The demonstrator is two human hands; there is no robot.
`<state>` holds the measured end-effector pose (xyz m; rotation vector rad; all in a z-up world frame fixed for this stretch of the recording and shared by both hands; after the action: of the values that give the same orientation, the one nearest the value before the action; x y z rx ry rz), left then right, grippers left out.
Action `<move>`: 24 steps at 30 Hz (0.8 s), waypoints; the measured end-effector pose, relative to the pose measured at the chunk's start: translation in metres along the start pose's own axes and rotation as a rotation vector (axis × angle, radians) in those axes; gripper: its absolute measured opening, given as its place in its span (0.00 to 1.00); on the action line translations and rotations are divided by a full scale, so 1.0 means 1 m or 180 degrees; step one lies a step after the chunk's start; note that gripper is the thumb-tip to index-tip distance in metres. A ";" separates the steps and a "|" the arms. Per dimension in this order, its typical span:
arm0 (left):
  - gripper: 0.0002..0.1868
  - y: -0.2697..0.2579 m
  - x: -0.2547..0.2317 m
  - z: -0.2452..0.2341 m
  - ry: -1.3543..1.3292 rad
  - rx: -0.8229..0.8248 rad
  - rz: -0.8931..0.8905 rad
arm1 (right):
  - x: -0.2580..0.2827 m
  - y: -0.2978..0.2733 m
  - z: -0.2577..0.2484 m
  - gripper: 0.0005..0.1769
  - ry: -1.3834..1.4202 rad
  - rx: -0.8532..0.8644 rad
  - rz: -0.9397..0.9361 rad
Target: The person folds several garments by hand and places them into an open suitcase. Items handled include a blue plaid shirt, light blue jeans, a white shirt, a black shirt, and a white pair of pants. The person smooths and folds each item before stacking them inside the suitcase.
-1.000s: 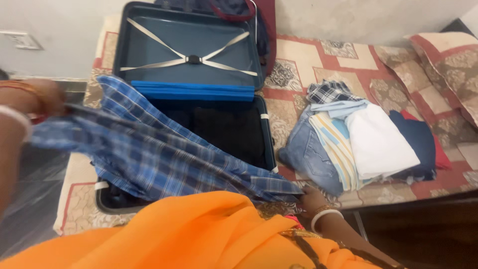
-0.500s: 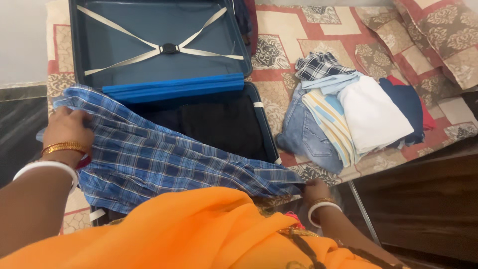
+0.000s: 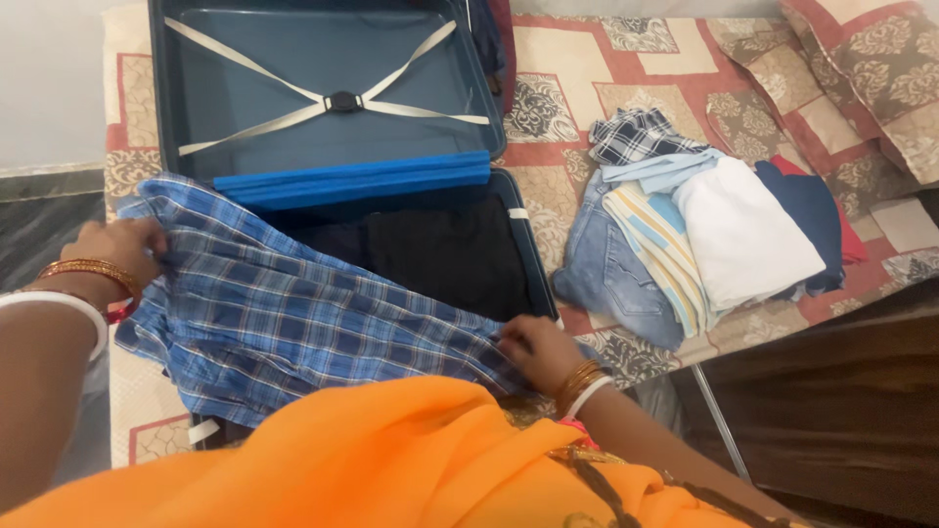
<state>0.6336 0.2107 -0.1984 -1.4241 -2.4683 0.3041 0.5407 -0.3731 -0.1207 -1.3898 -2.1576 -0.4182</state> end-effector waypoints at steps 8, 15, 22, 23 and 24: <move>0.22 -0.008 0.023 0.007 0.0212 0.0007 0.0037 | 0.009 0.002 0.026 0.15 -0.0551 0.0662 -0.0131; 0.15 0.011 0.032 -0.017 0.0462 -0.0786 0.0867 | -0.006 -0.006 0.029 0.14 -0.0952 0.0128 -0.0498; 0.16 0.052 0.013 -0.020 0.0222 0.1143 0.0708 | -0.002 -0.005 0.023 0.16 -0.1042 0.0508 0.0053; 0.15 0.054 0.016 -0.020 0.0140 0.1105 0.0710 | -0.001 -0.004 0.022 0.16 -0.1027 0.0470 0.0053; 0.15 0.053 0.019 -0.020 0.0058 0.1067 0.0712 | -0.001 -0.003 0.021 0.16 -0.1013 0.0431 0.0053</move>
<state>0.6742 0.2543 -0.1940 -1.5413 -2.1168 0.7101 0.5322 -0.3641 -0.1383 -1.4766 -2.3719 -0.0425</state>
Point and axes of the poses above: each hand's wrist, its own y-axis towards the middle knuckle, its own z-axis out of the palm, x = y × z, the point moved 1 cm from there along y, towards the middle knuckle, and after that the axes turned 11 degrees about -z, right-handed, at the moved point
